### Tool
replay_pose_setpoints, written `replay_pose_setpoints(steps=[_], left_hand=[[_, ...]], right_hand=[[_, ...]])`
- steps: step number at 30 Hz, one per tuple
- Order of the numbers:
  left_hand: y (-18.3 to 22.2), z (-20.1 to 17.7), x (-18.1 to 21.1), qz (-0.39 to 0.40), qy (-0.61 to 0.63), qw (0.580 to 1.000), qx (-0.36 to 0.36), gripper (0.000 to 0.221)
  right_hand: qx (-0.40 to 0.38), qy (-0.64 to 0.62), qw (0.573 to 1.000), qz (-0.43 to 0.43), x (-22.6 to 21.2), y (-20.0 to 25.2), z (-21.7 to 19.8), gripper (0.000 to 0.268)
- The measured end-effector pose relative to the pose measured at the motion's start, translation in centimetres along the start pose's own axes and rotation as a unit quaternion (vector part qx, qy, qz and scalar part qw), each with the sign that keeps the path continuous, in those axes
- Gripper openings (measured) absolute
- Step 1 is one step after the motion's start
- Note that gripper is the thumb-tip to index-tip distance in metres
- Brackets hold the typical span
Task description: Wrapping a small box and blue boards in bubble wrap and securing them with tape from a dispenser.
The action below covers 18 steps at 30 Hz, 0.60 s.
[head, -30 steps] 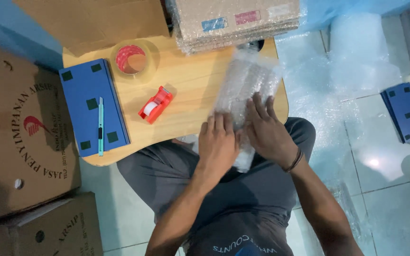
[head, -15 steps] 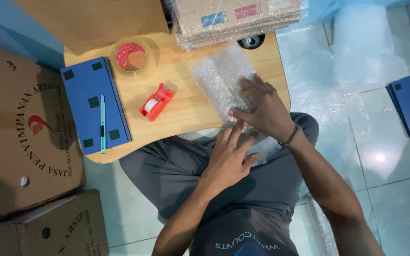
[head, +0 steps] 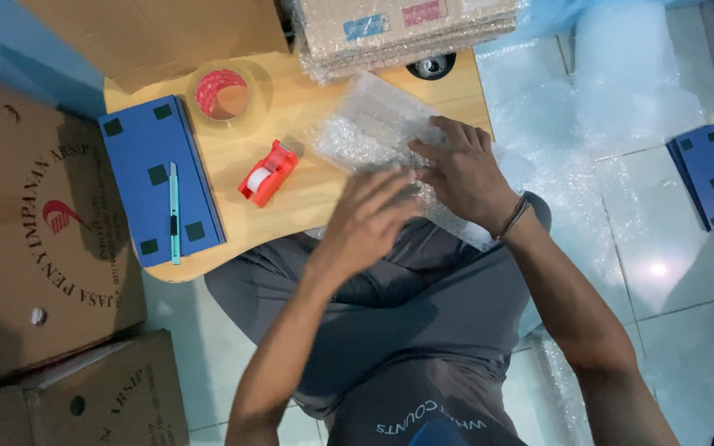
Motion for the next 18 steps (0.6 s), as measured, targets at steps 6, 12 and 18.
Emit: replay_pose_setpoints(steps=[6,12,18], left_hand=[[-1.9,-2.3,-4.0,-0.011,-0.135,0.985,-0.105,0.021],[-1.7,-1.4,-4.5,-0.053,-0.118,0.987,-0.097,0.03],[-3.8,-2.3,-3.1,-0.055,-0.139,0.977,-0.155,0.031]], right_hand=[[0.043,-0.054,0.997,-0.024,0.1,1.1,-0.8,0.046],[0.109,-0.02,0.991,0.077,-0.1,4.1,0.3,0.08],[0.11,0.003,0.993,0.048,1.3,3.4,0.5,0.06]])
Point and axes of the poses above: each hand's wrist, its own y-axis away from the middle knuckle, its own z-axis out of the palm, x = y × z, the point moved 4 cm from there along -y, towards the middle knuckle, and after that the axes turned 8 degrees about y, right-handed, at the moved point
